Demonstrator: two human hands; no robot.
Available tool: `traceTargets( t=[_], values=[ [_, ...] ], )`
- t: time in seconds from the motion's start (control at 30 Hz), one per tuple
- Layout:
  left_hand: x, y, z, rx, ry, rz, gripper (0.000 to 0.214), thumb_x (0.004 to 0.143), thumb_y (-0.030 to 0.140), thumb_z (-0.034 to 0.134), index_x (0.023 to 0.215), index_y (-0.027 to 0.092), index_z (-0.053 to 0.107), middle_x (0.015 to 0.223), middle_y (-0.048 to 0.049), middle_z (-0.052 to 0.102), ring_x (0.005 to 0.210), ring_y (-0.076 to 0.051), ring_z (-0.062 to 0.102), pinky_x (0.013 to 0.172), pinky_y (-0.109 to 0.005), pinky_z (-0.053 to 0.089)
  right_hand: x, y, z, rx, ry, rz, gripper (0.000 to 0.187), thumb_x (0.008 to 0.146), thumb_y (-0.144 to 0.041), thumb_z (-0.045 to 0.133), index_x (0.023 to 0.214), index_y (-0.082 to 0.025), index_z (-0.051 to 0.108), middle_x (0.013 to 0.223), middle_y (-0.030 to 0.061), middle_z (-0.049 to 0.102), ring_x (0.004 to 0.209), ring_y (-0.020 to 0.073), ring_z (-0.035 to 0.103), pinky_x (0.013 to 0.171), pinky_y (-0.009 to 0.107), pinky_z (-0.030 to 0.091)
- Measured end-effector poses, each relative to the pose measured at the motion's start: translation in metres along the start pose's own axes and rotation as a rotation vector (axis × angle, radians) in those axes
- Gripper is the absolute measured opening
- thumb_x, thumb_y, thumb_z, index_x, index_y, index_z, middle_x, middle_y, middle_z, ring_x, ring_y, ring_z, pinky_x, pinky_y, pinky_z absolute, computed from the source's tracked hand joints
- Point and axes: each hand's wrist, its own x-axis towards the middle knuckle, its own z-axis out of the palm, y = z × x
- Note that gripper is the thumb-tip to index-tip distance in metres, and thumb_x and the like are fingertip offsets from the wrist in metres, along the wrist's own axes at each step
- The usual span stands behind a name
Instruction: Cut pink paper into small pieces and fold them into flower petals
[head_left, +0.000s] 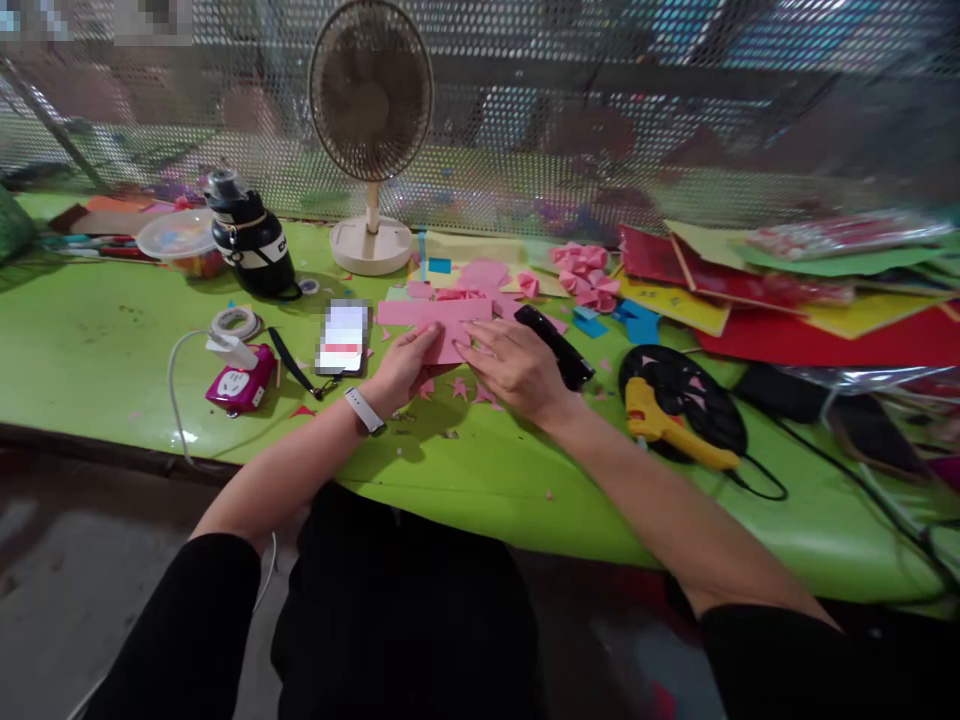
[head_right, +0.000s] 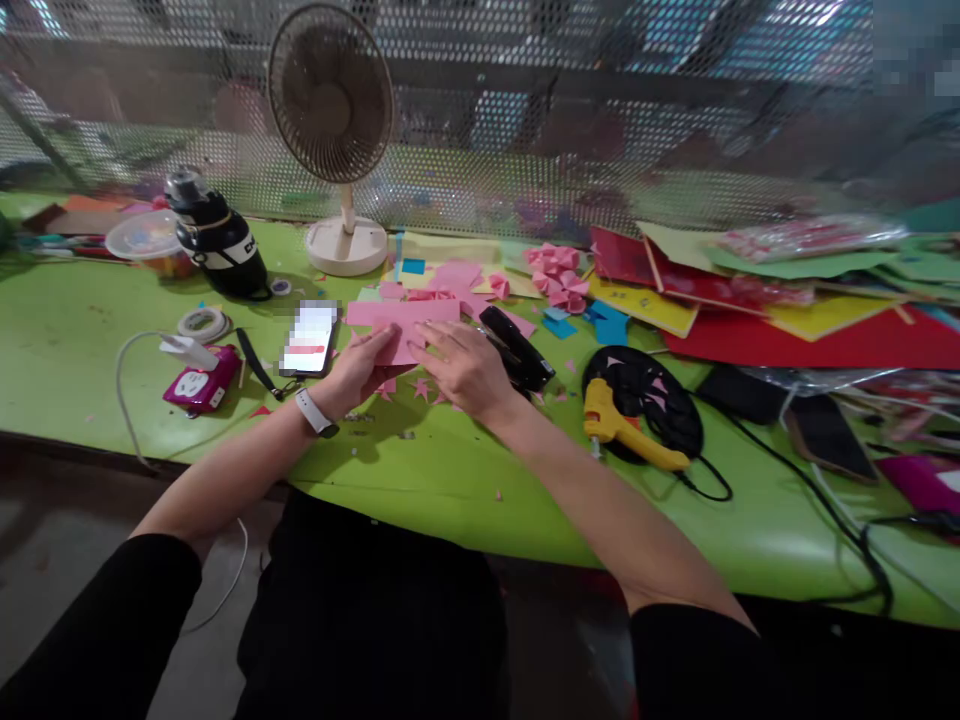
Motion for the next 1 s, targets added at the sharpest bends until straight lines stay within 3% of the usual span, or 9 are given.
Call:
traceTargets(
  t=[0.13,0.3,0.43,0.57,0.67,0.8,0.9,1.0],
  values=[
    [0.001,0.0,-0.002,-0.009,-0.016,0.008,0.013,0.094,0.026,0.062,0.096,0.013,0.061,0.1,-0.0101,0.07,0.089,-0.016,0.068,0.082,-0.033,0.061,-0.005,0.007,-0.001,0.056,0.038,0.032,0.029,0.095,-0.021,0.057,0.117,-0.025,0.075,0.134,0.0084,0.067,0.127,0.0275,0.059,0.106,0.049,0.049],
    [0.005,-0.006,-0.007,0.116,-0.056,-0.1,0.018,0.089,0.032,0.069,0.091,0.015,0.064,0.084,-0.0061,0.07,0.07,-0.013,0.065,0.066,-0.026,0.058,-0.006,0.005,-0.002,0.067,0.033,-0.087,0.03,0.094,-0.021,0.058,0.118,-0.028,0.074,0.14,0.0062,0.063,0.135,0.0268,0.051,0.11,0.05,0.047],
    [0.004,-0.004,-0.009,0.237,-0.122,-0.112,0.019,0.088,0.034,0.07,0.092,0.015,0.067,0.077,-0.0041,0.069,0.058,-0.01,0.062,0.05,-0.02,0.051,-0.011,0.006,-0.003,0.071,0.021,-0.079,0.03,0.094,-0.018,0.057,0.115,-0.03,0.076,0.136,0.0034,0.065,0.133,0.0243,0.053,0.11,0.047,0.047],
    [0.003,0.002,-0.009,0.245,-0.179,-0.067,0.018,0.091,0.031,0.068,0.094,0.014,0.07,0.081,-0.0047,0.07,0.059,-0.01,0.064,0.056,-0.022,0.055,-0.015,0.007,-0.002,0.142,0.057,-0.007,0.03,0.094,-0.018,0.057,0.114,-0.029,0.076,0.137,0.0035,0.064,0.134,0.0242,0.053,0.11,0.048,0.046],
    [0.001,0.003,-0.007,0.176,-0.194,-0.048,0.013,0.092,0.025,0.066,0.088,0.013,0.069,0.087,-0.0052,0.072,0.071,-0.011,0.069,0.073,-0.027,0.06,-0.014,0.005,0.002,0.262,0.118,0.098,0.024,0.093,-0.023,0.06,0.107,-0.031,0.077,0.135,0.0028,0.066,0.132,0.0248,0.054,0.109,0.051,0.047],
    [-0.003,0.0,-0.005,0.068,-0.274,-0.053,0.005,0.09,0.017,0.067,0.089,0.013,0.068,0.1,-0.0088,0.075,0.096,-0.018,0.072,0.095,-0.038,0.057,-0.012,0.0,0.008,0.476,0.277,0.356,0.017,0.092,-0.038,0.065,0.092,-0.027,0.078,0.133,0.0062,0.065,0.128,0.0269,0.056,0.106,0.049,0.047],
    [-0.003,-0.003,-0.006,0.063,-0.334,-0.064,0.022,0.092,0.033,0.065,0.102,0.013,0.069,0.113,-0.0146,0.073,0.106,-0.024,0.071,0.095,-0.043,0.057,-0.012,-0.003,0.014,0.701,0.283,0.576,0.03,0.088,-0.05,0.067,0.083,-0.021,0.073,0.108,0.0075,0.073,0.098,0.0234,0.068,0.087,0.04,0.056],
    [-0.002,-0.007,-0.009,0.156,-0.407,0.026,0.044,0.087,0.051,0.068,0.111,0.014,0.069,0.121,-0.0175,0.07,0.11,-0.027,0.069,0.092,-0.042,0.058,-0.013,-0.005,0.018,0.85,0.22,0.719,0.038,0.084,-0.057,0.069,0.079,-0.02,0.069,0.075,0.0008,0.068,0.068,0.016,0.063,0.066,0.03,0.053]
  ],
)
